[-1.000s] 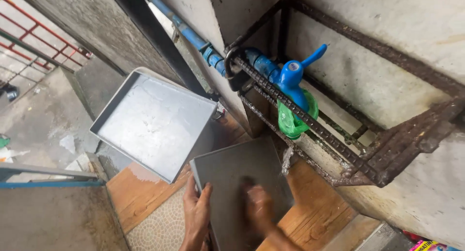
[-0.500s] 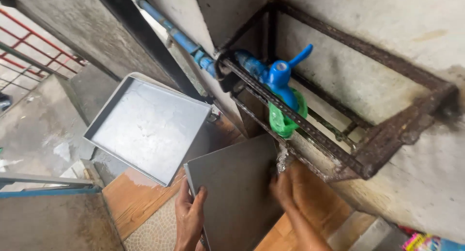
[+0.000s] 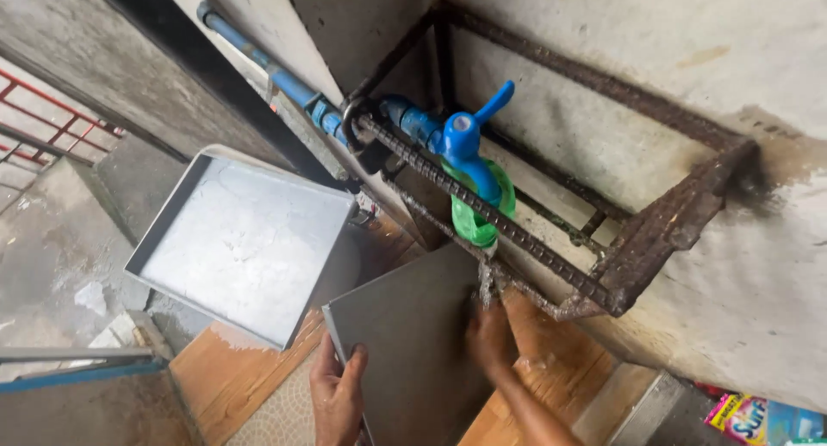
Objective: Washing and rinsing metal baking trays using a steel wool scrubber and running water from a tap.
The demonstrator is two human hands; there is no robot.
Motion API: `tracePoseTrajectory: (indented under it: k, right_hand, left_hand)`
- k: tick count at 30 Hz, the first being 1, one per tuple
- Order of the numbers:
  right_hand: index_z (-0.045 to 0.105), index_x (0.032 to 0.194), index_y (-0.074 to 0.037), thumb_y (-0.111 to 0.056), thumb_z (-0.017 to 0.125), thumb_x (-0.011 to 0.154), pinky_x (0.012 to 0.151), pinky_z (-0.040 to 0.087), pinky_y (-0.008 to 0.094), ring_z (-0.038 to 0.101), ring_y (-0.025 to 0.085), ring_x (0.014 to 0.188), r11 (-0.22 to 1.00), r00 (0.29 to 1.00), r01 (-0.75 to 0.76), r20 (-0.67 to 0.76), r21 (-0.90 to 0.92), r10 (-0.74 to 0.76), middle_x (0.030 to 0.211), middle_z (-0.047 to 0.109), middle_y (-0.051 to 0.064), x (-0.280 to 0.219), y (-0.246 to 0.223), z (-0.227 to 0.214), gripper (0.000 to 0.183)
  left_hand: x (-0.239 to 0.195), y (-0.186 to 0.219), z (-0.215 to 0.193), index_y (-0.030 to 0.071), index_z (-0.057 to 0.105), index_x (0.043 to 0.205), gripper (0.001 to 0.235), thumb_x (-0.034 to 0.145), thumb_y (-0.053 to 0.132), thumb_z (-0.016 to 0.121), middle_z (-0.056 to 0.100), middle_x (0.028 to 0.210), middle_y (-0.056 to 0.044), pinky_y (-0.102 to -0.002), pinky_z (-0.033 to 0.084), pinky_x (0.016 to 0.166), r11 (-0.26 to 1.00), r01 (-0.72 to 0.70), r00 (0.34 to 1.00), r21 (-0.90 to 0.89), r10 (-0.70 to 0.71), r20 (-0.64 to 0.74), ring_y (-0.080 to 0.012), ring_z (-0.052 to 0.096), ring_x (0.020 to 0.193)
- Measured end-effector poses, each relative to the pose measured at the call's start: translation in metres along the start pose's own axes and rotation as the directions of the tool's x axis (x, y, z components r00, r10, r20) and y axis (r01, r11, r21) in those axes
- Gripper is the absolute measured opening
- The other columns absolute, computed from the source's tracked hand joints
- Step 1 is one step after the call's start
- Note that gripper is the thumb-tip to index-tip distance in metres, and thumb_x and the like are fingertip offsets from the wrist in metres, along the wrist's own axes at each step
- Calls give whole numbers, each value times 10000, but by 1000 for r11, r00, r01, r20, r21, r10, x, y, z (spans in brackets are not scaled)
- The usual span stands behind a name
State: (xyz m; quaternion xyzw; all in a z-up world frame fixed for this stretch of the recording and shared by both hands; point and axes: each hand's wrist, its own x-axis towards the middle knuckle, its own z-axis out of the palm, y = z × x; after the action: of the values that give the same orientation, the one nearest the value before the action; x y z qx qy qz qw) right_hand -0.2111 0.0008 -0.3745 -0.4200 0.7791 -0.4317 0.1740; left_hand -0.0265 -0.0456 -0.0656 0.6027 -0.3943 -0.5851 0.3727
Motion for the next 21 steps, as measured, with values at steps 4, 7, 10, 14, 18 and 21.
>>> tracePoseTrajectory:
  k: [4, 7, 10, 14, 18, 21]
  right_hand:
    - [604, 1355, -13, -146, 478, 937, 974, 490, 468, 627, 396, 1049, 843, 887, 380, 109, 382, -449, 1184, 691, 237, -49, -186, -61, 457]
    - [691, 1184, 29, -84, 578, 933, 837, 570, 458, 665, 392, 896, 748, 821, 488, 53, 449, -568, 1104, 718, 233, -62, -193, -87, 298]
    - [743, 1030, -68, -24, 562, 753, 943, 481, 440, 632, 334, 942, 943, 960, 248, 74, 221, -270, 968, 723, 147, -47, -34, -31, 333]
    - [758, 1018, -59, -48, 582, 813, 935, 444, 510, 616, 382, 1000, 996, 1000, -11, -10, -93, 10, 1000, 707, 198, 8, 60, -28, 270]
    - [676, 1153, -98, -69, 567, 830, 881, 502, 473, 619, 359, 987, 984, 986, 158, 34, 80, -161, 1037, 682, 177, -23, -58, -49, 342]
    - [602, 1409, -86, -94, 552, 917, 1061, 477, 430, 613, 340, 1193, 953, 973, 161, 122, 256, -197, 1275, 667, 177, -36, -85, -44, 494]
  left_hand:
    - [11, 1, 14, 27, 679, 1118, 226, 933, 115, 584, 694, 883, -138, -340, 489, 698, 993, -47, 989, 104, 61, -131, -210, 609, 804]
    - [13, 2, 16, 59, 653, 1306, 411, 922, 155, 544, 663, 1040, -114, -344, 508, 771, 974, -138, 972, 180, 168, -163, -198, 602, 912]
    - [23, -32, -3, 70, 664, 1339, 465, 899, 181, 563, 713, 1011, -154, -389, 514, 748, 993, -72, 974, 98, 92, -208, -254, 644, 884]
    - [10, -30, -6, 12, 615, 1294, 392, 921, 127, 573, 695, 995, -209, -398, 523, 728, 992, -120, 988, -38, 116, -98, -286, 639, 855]
    - [2, 8, 16, 33, 574, 1385, 536, 876, 200, 545, 673, 1091, -243, -533, 546, 712, 1000, 7, 991, -28, -11, -133, -376, 634, 937]
    - [-2, 18, 5, 36, 600, 1379, 519, 884, 176, 528, 698, 1131, -217, -505, 554, 798, 1000, 6, 991, 17, -4, -130, -350, 649, 1003]
